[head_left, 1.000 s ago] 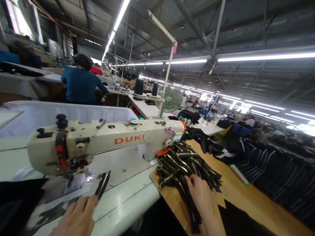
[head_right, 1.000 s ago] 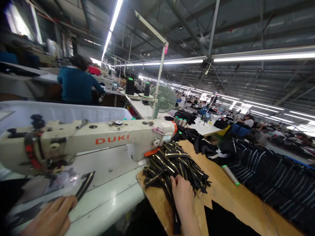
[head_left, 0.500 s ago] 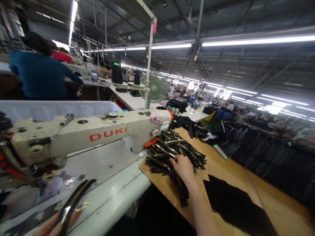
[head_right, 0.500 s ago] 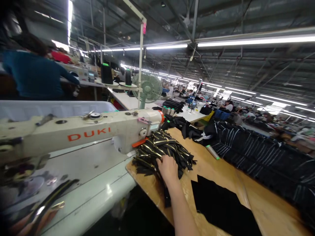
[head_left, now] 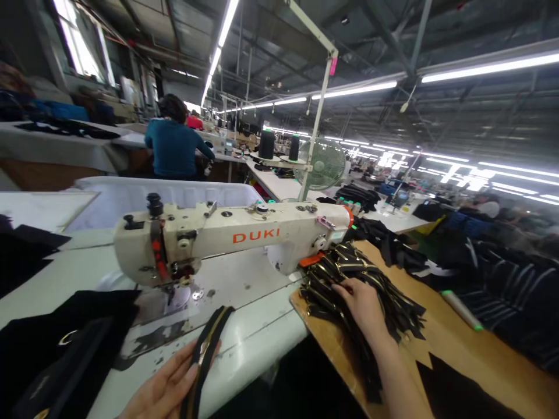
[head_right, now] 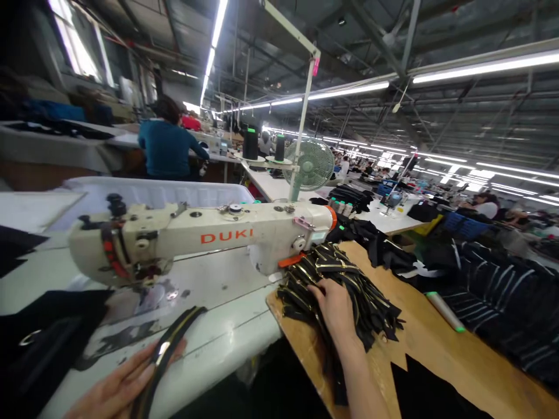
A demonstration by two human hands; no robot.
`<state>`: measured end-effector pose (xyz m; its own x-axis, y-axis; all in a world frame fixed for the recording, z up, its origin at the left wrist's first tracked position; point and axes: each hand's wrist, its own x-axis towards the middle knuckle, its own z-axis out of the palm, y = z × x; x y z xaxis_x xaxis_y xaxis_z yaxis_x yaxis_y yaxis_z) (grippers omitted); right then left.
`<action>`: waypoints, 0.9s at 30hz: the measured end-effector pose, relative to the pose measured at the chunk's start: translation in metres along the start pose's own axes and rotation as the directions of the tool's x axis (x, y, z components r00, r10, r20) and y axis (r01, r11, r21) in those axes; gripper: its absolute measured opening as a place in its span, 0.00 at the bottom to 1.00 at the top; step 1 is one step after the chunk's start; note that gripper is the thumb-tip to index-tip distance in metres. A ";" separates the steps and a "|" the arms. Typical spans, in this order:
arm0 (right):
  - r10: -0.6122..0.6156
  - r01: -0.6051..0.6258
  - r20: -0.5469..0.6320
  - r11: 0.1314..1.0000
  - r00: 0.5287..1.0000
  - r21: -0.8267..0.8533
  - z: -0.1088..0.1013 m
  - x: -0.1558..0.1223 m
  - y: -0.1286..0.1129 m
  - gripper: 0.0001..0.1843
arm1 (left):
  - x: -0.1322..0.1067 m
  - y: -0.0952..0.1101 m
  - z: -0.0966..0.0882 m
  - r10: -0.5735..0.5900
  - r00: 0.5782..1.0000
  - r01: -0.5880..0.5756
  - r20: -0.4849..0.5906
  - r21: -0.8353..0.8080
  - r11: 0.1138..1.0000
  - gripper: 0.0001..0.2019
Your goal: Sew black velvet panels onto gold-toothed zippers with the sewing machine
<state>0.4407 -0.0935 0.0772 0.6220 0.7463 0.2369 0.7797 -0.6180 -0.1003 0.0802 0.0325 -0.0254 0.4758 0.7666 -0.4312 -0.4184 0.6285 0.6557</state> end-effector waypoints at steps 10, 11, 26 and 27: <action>0.054 0.039 -0.321 0.960 0.946 0.278 0.006 -0.022 -0.056 0.26 | -0.029 0.002 0.038 0.221 0.974 -0.223 0.057 0.040 0.974 0.25; -0.049 0.133 -0.196 0.886 0.979 0.444 0.014 -0.032 -0.082 0.27 | -0.029 0.000 0.038 0.239 0.969 -0.242 0.056 0.058 0.968 0.25; -0.663 0.387 -0.062 0.356 0.746 0.851 0.096 -0.015 -0.223 0.24 | -0.023 -0.011 0.026 0.212 0.971 -0.198 -0.110 0.124 0.972 0.34; -0.651 0.423 -0.087 0.380 0.754 0.822 0.096 -0.015 -0.220 0.22 | -0.022 -0.013 0.028 0.224 0.966 -0.205 -0.128 0.148 0.968 0.35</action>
<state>0.2664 0.0546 0.0032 -0.0447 0.9437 0.3278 0.6186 0.2838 -0.7326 0.0963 0.0042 -0.0072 0.2673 0.8982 -0.3489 -0.3880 0.4318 0.8143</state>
